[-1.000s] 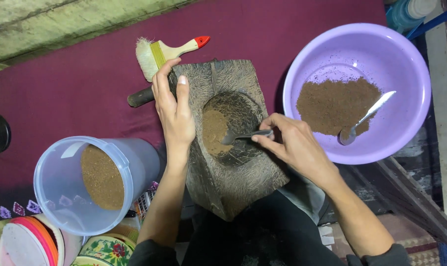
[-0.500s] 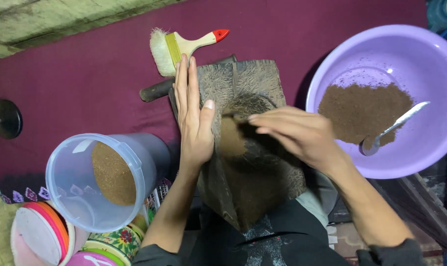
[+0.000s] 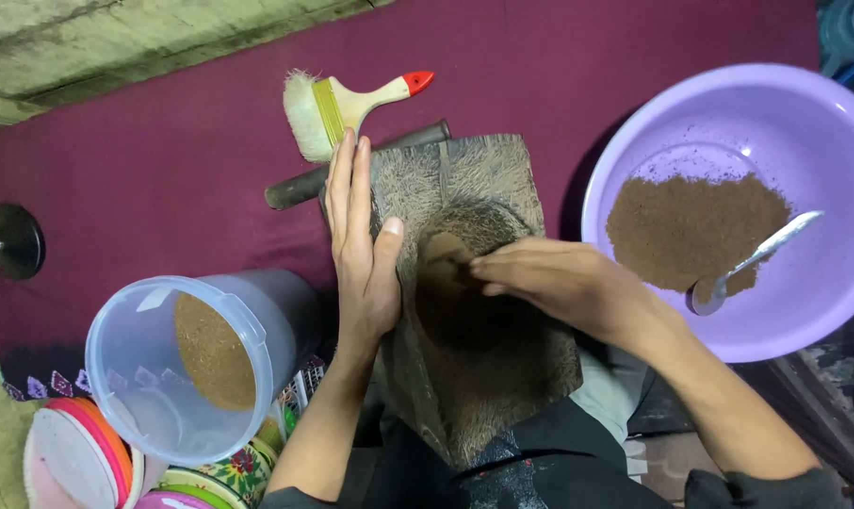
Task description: Grinding and mixing brown powder ingredients using a stone mortar, pestle, spoon, and brush.
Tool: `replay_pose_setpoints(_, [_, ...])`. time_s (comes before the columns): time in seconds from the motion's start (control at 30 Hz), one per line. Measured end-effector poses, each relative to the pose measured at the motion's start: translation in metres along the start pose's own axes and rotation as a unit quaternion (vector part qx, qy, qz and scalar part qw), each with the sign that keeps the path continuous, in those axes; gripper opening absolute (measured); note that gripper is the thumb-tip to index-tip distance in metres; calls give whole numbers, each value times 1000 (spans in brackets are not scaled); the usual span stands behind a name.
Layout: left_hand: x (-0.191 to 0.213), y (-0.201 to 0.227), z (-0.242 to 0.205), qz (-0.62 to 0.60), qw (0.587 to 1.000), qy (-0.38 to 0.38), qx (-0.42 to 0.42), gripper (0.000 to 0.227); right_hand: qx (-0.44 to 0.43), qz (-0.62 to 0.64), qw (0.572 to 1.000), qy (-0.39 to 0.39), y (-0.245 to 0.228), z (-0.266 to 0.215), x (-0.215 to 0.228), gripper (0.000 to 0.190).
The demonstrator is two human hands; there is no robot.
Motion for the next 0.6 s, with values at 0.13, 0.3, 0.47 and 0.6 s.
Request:
replay_pose_setpoints(0.13, [-1,-5,1,-2,1000,0,-4,62,-43,-71,995,61,24,-13,18,19])
replay_pose_setpoints(0.3, [0,-3,-3,-12,1000,12,-12,61,17,-106,994,30,16,-22,-10,15])
replay_pose_setpoints(0.47, [0,-4,1,-14,999,17,-25,60,-24,-199,975,95,36,-44,19,19])
replay_pose_setpoints(0.6, [1,-6,-2,-11,999,24,-41,60,15,-135,988,71,57,-61,-35,11])
Point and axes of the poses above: each hand's wrist, its own z-axis towards the middle knuckle, its own x-axis out of the back of the hand, y = z × x, the point moved 8 cm from there along z, towards the middle knuckle, and after that the axes turned 3 degrees about -x, right-handed, at the moved point
